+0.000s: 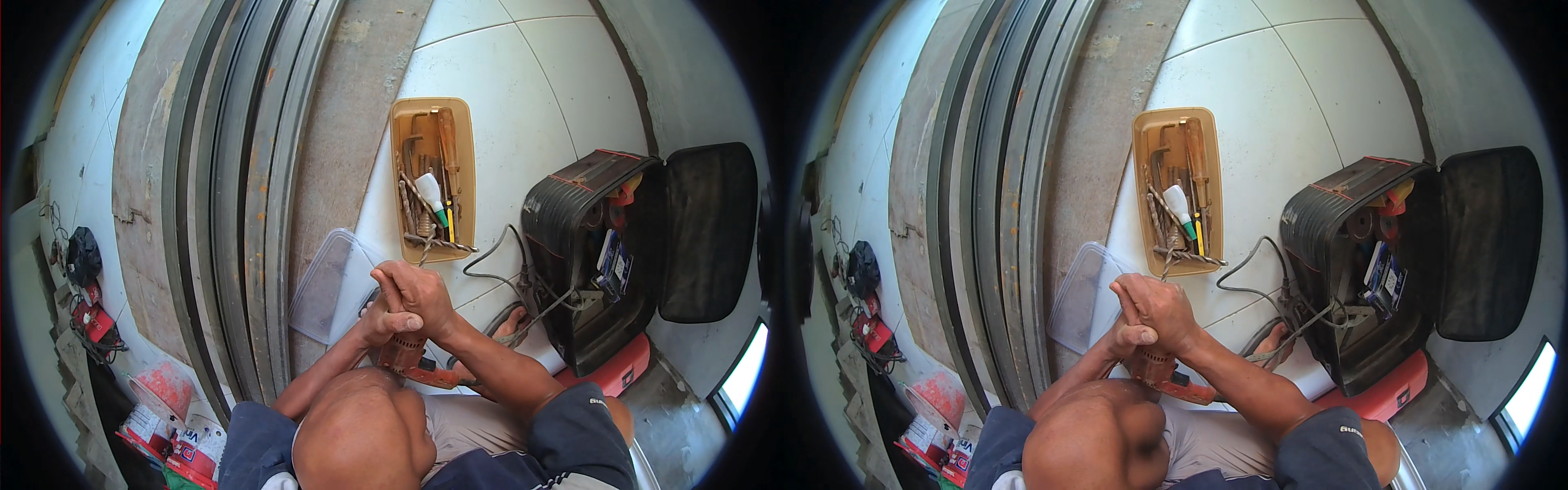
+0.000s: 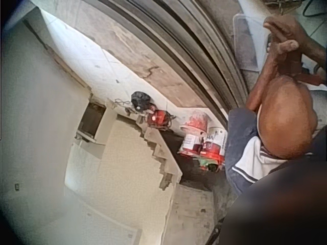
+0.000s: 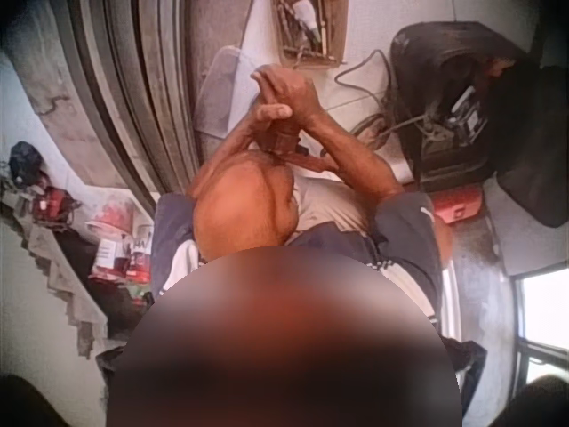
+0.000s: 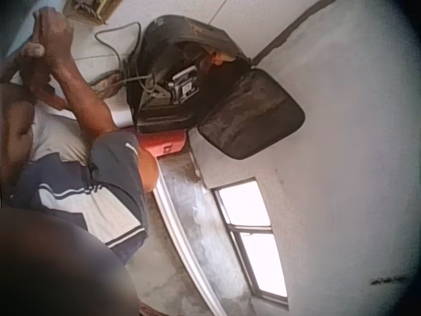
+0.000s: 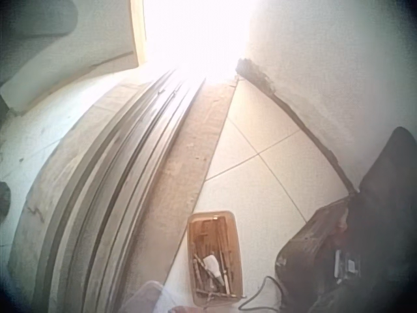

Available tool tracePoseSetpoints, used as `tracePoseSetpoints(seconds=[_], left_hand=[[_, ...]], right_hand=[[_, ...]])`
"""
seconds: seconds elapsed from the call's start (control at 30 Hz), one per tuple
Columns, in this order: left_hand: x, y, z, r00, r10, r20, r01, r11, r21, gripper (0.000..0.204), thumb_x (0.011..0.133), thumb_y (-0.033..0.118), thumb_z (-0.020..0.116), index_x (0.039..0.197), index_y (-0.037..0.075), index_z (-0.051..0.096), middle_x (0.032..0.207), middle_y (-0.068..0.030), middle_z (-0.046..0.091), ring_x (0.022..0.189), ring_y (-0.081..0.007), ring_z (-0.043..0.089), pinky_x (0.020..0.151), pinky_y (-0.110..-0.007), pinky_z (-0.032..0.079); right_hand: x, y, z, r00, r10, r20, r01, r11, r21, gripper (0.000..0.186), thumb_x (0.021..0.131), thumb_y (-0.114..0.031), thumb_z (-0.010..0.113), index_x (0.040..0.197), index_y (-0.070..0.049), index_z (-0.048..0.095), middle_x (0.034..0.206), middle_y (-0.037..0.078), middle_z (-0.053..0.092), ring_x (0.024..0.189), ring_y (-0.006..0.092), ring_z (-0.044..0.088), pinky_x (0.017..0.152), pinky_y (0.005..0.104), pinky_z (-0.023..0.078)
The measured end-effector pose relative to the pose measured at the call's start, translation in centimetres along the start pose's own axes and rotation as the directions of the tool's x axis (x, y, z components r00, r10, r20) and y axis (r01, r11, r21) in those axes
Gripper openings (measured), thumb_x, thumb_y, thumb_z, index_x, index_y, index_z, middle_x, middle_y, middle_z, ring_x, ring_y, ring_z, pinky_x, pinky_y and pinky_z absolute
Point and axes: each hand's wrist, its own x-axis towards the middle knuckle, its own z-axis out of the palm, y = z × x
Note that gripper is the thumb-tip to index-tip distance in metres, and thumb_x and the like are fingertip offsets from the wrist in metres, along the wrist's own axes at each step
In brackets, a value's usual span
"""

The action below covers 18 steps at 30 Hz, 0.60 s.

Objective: Replacing a drill bit and then using a power drill to create a hole in a concrete step.

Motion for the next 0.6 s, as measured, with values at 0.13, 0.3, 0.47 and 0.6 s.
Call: tracePoseSetpoints(seconds=[0.13, 0.3, 0.47, 0.6], left_hand=[[0.2, -0.9, -1.0, 0.996, 0.077, 0.038, -0.078, 0.997, 0.02, 0.061, 0.071, 0.033, 0.08, 0.116, 0.003, 0.051, 0.107, -0.0057, 0.056, 0.1, -0.0166, 0.057, 0.087, -0.032, 0.049], [0.1, -0.5, -1.5, 0.999, -0.01, 0.042, 0.011, 1.0, -0.028, 0.073, 0.069, 0.037, 0.084, 0.124, 0.005, 0.049, 0.114, -0.0063, 0.055, 0.107, -0.0169, 0.057, 0.093, -0.032, 0.05], [-2.1, -4.9, -5.8, 0.984, 0.179, -0.028, -0.172, 0.973, 0.157, 0.111, 0.061, 0.072, 0.088, 0.138, 0.006, 0.044, 0.123, -0.0051, 0.057, 0.119, -0.0169, 0.055, 0.102, -0.034, 0.047], [1.4, -1.4, -5.4, 0.903, 0.41, 0.125, -0.428, 0.882, 0.196, 0.103, 0.066, 0.083, 0.075, 0.13, 0.006, 0.048, 0.113, -0.0033, 0.059, 0.107, -0.0145, 0.059, 0.094, -0.031, 0.051]], right_hand=[[0.3, -0.7, 0.2, 0.998, 0.009, -0.062, -0.007, 0.999, 0.043, 0.011, 0.091, -0.008, 0.073, 0.096, -0.005, 0.064, 0.079, 0.01, 0.065, 0.064, 0.0285, 0.066, 0.056, 0.0371, 0.051], [0.7, 0.0, 0.1, 0.999, 0.031, -0.015, -0.03, 0.999, 0.012, 0.01, 0.091, -0.008, 0.072, 0.096, -0.005, 0.064, 0.08, 0.012, 0.065, 0.066, 0.0294, 0.066, 0.057, 0.0377, 0.052], [0.5, -1.7, -0.1, 0.997, -0.079, 0.023, 0.078, 0.995, 0.067, 0.007, 0.09, -0.011, 0.072, 0.093, -0.005, 0.071, 0.078, 0.012, 0.068, 0.067, 0.03, 0.068, 0.059, 0.0376, 0.054], [0.0, -1.3, -1.1, 0.972, -0.15, 0.18, 0.085, 0.943, 0.322, 0.015, 0.096, -0.019, 0.063, 0.092, -0.006, 0.07, 0.075, 0.014, 0.065, 0.068, 0.035, 0.065, 0.061, 0.0453, 0.051]])
